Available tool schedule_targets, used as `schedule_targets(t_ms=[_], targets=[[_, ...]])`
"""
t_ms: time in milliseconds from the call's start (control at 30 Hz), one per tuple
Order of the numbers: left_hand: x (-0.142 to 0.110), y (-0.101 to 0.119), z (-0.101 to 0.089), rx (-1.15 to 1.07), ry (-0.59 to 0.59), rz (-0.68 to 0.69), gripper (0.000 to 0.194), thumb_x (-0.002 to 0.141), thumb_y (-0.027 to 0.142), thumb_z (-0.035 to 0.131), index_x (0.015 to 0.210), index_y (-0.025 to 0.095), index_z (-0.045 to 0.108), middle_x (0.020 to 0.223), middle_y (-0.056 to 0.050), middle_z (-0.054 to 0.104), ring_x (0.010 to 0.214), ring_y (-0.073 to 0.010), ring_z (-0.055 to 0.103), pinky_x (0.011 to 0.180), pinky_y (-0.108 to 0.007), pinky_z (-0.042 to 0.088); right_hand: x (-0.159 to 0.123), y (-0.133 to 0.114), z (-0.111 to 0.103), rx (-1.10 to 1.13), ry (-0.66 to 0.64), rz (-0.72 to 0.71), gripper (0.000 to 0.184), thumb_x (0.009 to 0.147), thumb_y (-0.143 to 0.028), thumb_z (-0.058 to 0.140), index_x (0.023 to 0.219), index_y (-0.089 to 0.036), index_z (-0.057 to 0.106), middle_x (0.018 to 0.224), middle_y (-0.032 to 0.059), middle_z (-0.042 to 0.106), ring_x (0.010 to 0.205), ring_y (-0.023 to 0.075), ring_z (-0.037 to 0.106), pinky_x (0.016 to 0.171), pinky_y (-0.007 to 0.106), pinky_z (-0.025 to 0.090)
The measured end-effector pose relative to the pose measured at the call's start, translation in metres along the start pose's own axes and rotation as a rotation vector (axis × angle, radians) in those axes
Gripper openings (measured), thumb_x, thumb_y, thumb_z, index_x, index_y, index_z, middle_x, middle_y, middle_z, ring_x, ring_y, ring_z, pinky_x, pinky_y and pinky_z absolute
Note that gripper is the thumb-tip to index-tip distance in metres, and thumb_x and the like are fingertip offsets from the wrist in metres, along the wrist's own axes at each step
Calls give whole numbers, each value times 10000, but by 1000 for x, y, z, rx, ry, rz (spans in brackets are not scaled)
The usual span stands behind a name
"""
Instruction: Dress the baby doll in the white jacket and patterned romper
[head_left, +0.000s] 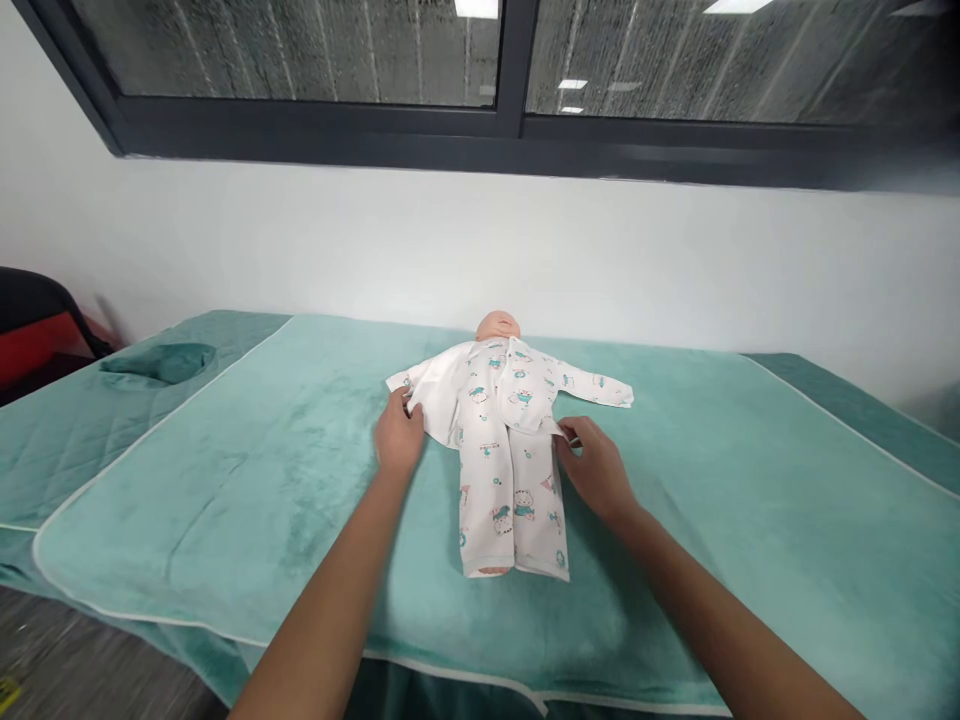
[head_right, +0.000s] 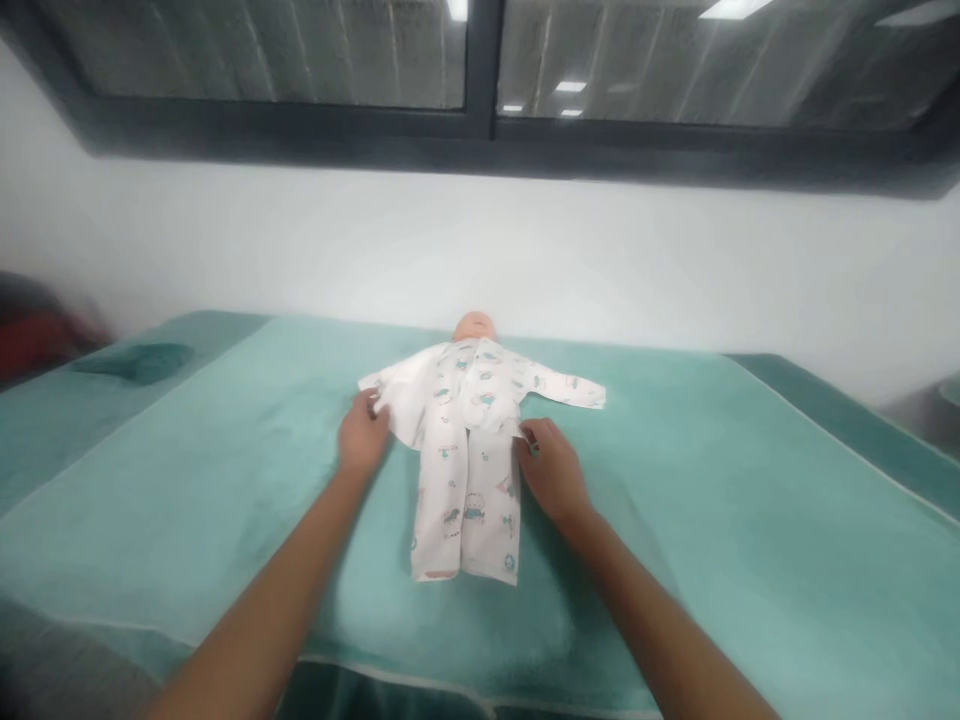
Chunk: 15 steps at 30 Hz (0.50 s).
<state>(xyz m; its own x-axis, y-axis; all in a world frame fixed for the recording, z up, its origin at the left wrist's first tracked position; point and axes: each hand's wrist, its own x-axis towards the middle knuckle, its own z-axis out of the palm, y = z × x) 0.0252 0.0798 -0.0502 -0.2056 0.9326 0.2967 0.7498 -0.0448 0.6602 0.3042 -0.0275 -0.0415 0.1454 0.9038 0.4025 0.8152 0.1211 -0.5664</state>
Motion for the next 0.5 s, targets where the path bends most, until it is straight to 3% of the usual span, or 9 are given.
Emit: schedule_targets(t_ms=[100, 267, 400, 500], targets=[[1, -1, 1, -17, 6, 13, 436, 874, 267, 482, 1305, 208, 522, 1173, -76, 675, 1027, -237, 635, 896, -339, 475, -9, -3, 1, -40, 20, 2, 110, 874, -281, 474, 799, -214, 519, 817, 19, 552, 733, 171, 521, 682, 306, 410], [3, -3, 3, -32, 22, 12, 442, 854, 239, 489, 1289, 189, 550, 1275, -90, 626, 1118, -248, 596, 975, -363, 451, -25, -4, -1, -140, -153, 17, 111, 870, -245, 471, 779, -218, 528, 850, 18, 578, 743, 171, 540, 642, 294, 379], [4, -4, 4, -39, 1, -2, 348, 866, 306, 508, 1176, 191, 616, 1163, -89, 659, 1030, -242, 618, 922, -360, 464, -18, -7, -15, -82, -213, -10, 188, 890, -324, 480, 758, -216, 559, 851, 17, 601, 737, 162, 564, 673, 297, 408], [5, -3, 2, -58, -18, -50, 303, 875, 358, 518, 1116, 208, 625, 1034, -59, 675, 928, -219, 627, 842, -333, 474, -4, -12, -29, 15, -156, -2, 286, 898, -406, 484, 698, -209, 540, 793, 17, 602, 702, 159, 546, 675, 301, 420]])
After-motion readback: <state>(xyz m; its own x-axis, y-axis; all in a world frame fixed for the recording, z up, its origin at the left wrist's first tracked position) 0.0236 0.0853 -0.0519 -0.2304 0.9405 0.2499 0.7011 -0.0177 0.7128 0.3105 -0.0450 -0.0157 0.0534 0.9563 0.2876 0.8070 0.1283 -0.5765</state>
